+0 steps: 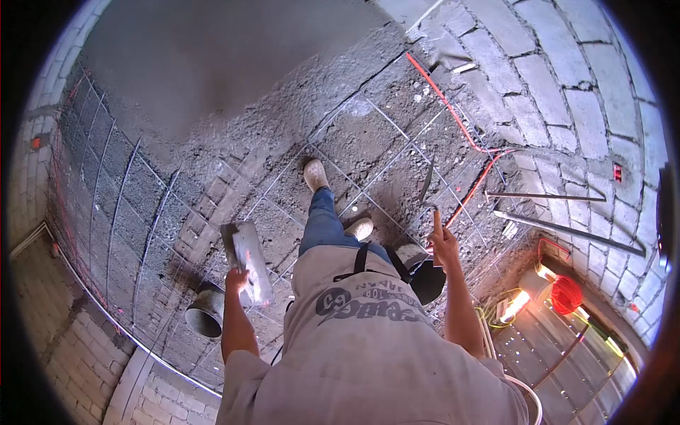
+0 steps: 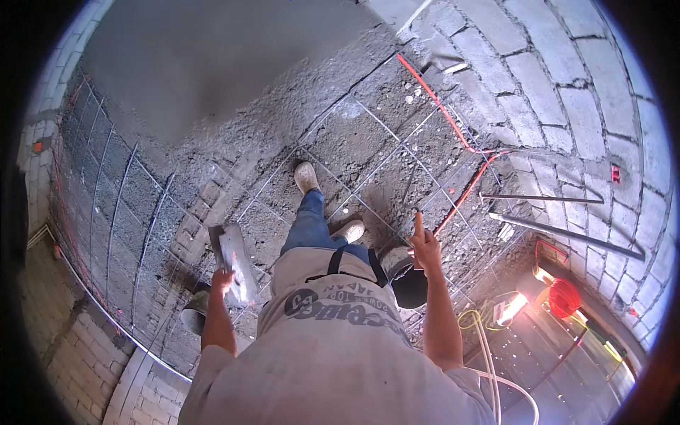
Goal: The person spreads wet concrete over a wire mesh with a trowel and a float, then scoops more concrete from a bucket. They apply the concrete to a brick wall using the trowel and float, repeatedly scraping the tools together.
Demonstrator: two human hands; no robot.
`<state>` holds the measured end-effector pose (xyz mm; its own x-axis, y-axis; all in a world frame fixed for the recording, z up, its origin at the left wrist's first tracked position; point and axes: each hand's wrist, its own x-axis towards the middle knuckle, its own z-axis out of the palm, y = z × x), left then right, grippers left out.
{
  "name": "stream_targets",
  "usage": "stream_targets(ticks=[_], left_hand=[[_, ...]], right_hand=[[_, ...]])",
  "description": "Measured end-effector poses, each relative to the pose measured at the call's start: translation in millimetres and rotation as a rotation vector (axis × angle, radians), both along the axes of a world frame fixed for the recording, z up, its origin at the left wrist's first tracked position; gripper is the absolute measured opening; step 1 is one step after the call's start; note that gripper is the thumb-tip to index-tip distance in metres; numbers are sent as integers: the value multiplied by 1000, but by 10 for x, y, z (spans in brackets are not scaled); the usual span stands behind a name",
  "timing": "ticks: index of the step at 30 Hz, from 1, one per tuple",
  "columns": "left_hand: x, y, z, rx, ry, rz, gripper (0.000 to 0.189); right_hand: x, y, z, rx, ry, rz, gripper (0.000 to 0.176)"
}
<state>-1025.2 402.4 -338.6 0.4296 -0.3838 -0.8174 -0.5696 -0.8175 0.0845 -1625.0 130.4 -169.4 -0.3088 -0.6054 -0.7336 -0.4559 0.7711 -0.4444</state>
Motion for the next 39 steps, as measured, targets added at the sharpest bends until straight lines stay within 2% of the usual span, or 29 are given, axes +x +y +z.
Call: stream_targets(ticks=[1, 4, 6, 11, 14, 16, 20, 23, 24, 26, 30, 33, 34, 36, 37, 39], left_hand=[[42, -159, 28, 10, 8, 4, 47], [161, -655, 154, -15, -46, -77, 52], [337, -898, 106, -33, 11, 143, 50], [768, -1528, 170, -114, -64, -109, 47], [899, -1839, 187, -133, -159, -143, 49], [956, -2044, 196, -94, -118, -131, 51], [1041, -2348, 69, -184, -147, -164, 52], [1008, -2525, -5, -237, -148, -169, 51], [976, -2565, -56, -243, -143, -175, 51], [914, -2626, -108, -453, -93, -90, 50], [539, -2998, 42, -494, -86, -54, 48], [208, -3305, 39, -718, -44, 22, 44], [108, -3399, 45, -717, -45, 16, 44], [-269, -3687, 265, -642, 63, 140, 44], [-457, -3792, 305, -689, 45, 126, 44], [-776, -3981, 207, -700, 46, 113, 44]], right_hand=[[-27, -24, -107, -23, -85, -74, 26], [123, -274, -66, 54, -63, -47, 31], [256, -388, -36, 39, -61, -40, 30], [431, -572, 9, -22, -72, 7, 31], [486, -669, 68, -36, -38, 38, 37], [486, -762, 97, -63, 100, 183, 42], [513, -1029, 246, 30, 187, 236, 48], [492, -1233, 263, -10, 210, 279, 52], [470, -1302, 242, -18, 185, 279, 53], [457, -1433, 267, -48, 226, 302, 51], [322, -1775, 184, -43, 107, 180, 50], [150, -2017, 126, 4, 44, 83, 48], [47, -2084, 89, 5, 41, 78, 48], [-247, -2203, -88, -21, 16, 63, 47], [-396, -2256, -181, -51, 36, 52, 49], [-774, -2423, -359, -53, 22, 48, 50]])
